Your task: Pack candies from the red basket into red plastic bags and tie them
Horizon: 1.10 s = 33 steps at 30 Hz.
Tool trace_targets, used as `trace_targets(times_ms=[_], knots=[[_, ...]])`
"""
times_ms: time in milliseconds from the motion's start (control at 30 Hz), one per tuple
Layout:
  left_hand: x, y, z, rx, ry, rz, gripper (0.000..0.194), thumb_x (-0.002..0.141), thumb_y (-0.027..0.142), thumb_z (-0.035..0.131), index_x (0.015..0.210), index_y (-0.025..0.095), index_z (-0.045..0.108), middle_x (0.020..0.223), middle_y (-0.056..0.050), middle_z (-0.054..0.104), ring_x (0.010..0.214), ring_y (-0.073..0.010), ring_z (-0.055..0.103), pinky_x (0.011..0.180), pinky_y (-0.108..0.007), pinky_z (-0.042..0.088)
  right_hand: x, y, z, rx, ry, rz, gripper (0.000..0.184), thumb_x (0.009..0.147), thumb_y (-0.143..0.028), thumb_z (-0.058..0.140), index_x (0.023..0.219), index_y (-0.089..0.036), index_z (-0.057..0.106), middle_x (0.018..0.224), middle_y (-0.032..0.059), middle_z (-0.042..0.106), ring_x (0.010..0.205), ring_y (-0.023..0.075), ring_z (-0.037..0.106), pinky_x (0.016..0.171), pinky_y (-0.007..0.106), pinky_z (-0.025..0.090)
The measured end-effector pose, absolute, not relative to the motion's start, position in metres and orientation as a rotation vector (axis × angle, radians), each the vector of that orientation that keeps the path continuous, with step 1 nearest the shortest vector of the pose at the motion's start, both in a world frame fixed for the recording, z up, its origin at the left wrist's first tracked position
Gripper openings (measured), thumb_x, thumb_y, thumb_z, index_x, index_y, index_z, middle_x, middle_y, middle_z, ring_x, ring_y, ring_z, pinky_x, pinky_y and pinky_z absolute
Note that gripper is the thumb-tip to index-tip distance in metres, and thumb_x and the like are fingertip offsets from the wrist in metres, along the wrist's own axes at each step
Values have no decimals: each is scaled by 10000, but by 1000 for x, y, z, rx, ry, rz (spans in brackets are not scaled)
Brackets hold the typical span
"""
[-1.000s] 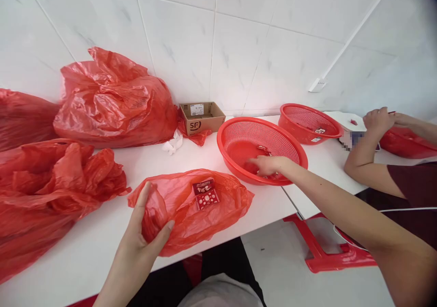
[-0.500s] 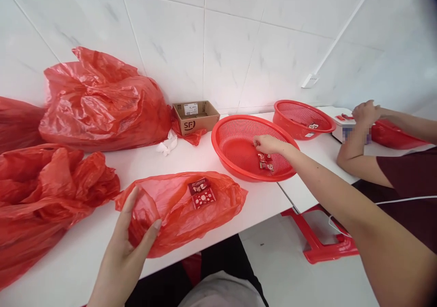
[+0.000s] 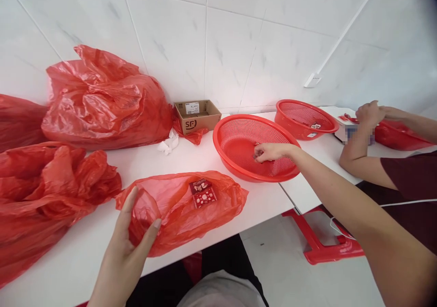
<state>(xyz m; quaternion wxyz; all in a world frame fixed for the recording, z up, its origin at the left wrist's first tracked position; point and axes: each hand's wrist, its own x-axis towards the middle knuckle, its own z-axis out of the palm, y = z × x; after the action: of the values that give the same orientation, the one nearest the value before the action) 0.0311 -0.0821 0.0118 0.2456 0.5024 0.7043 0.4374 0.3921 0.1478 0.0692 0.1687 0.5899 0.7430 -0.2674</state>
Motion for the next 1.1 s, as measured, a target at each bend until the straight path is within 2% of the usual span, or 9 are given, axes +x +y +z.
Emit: trace_targets(times_ms=[200,300,400,567,700,833,900,1000,1100], knots=[[41,-80,21,1258,1934,1143,696,862,516,571,1496,323,360,1541,-8,420,1445,-259,331,1187,-434,267,292,73,89,1258,2559,-1507,313,836,-540,607,998,-275,579,953,6,655,670,139,588,524,260,484],[48,-78,28,1239,1907,1147,699,860,499,580,1497,308,364,1536,-13,427,1440,-251,342,1173,-422,296,242,47,62,1248,2693,-1453,206,841,-452,624,1004,-330,598,1107,-22,672,951,204,660,818,360,570],[46,-78,27,1232,1867,1152,699,865,487,584,1501,314,352,1544,-11,414,1433,-236,356,1179,-425,281,226,44,50,1313,2840,-1354,309,853,-404,624,1156,-348,606,1297,-24,612,1242,225,558,1062,376,471],[33,-80,15,1244,1887,1149,737,852,517,588,1512,326,324,1539,-17,423,1428,-262,364,1167,-448,302,271,88,82,1463,2821,-1443,298,925,-416,520,1133,-235,636,1121,59,690,921,193,684,829,357,579],[30,-82,13,1264,1893,1118,744,844,535,587,1511,332,327,1526,-17,442,1411,-281,390,1146,-445,340,346,145,86,1953,2593,-566,467,899,-460,554,1316,-250,534,1320,103,593,1181,270,573,959,389,489],[30,-82,13,1281,1915,1113,740,844,559,574,1507,340,331,1537,-14,425,1420,-274,376,1166,-446,305,406,174,60,2027,2081,-502,802,751,-407,708,1454,-187,390,1339,194,548,1069,333,615,784,411,536],[32,-82,14,1279,1927,1106,744,842,574,568,1508,349,324,1552,-6,402,1434,-266,354,1176,-449,286,419,174,45,1959,2052,-603,749,685,-375,754,1365,-216,484,1233,148,611,958,294,645,699,366,535],[36,-81,17,1284,1945,1081,739,853,581,545,1512,337,317,1560,-5,389,1442,-241,340,1187,-425,269,422,169,29,1847,2078,-709,473,634,-285,776,1072,-203,619,1046,100,650,903,262,640,677,322,505],[40,-82,21,1291,1946,1100,727,868,567,530,1514,305,322,1565,-12,382,1448,-226,330,1190,-387,264,415,168,30,1775,2107,-831,273,638,-215,746,859,-174,591,882,91,640,802,240,638,636,310,482]])
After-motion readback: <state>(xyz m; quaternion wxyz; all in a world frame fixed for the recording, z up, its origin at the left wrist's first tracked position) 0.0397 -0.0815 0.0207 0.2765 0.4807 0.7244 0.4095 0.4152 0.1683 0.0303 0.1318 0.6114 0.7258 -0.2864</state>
